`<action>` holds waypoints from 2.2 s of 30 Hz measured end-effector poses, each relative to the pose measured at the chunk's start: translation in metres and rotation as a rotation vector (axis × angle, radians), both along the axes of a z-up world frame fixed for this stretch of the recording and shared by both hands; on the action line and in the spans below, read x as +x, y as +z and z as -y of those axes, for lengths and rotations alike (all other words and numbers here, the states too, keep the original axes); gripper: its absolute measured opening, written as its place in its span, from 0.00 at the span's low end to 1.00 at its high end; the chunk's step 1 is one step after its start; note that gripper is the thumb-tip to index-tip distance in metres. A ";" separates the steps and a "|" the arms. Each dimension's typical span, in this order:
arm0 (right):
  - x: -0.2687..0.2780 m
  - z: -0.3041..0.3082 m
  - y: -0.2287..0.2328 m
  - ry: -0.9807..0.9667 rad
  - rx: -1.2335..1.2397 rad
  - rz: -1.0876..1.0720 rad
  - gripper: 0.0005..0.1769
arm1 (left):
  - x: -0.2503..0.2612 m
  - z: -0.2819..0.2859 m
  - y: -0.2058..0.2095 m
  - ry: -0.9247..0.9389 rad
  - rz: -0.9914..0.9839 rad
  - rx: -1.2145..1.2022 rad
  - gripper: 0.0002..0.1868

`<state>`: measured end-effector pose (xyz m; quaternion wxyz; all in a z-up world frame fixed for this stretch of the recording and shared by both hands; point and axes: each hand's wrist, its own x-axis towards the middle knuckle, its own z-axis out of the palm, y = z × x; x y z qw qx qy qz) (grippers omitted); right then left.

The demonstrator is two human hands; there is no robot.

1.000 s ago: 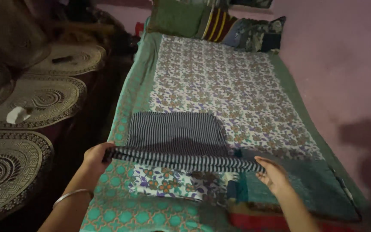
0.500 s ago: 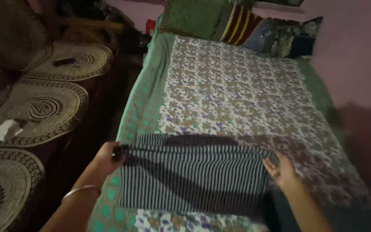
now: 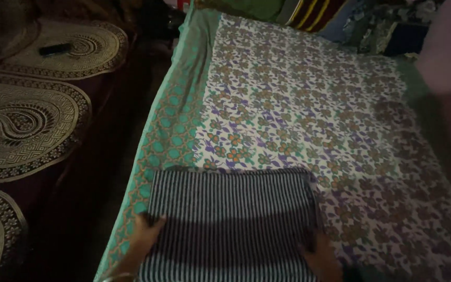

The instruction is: Folding a striped cloth on a bed and then unboxing a small light-blue device from a shelf.

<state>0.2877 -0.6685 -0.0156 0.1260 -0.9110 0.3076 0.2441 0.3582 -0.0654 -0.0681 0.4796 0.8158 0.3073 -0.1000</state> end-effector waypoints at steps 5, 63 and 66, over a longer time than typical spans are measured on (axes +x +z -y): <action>-0.033 0.064 -0.084 -0.176 -0.043 -0.070 0.69 | -0.025 0.008 0.067 -0.050 -0.160 0.009 0.51; -0.445 0.262 0.157 -1.426 1.192 0.491 0.62 | -0.259 0.531 0.142 -0.498 -0.422 -0.185 0.65; -0.430 0.255 0.145 -1.555 0.941 0.390 0.62 | -0.249 0.539 0.084 -0.615 -0.296 -0.361 0.70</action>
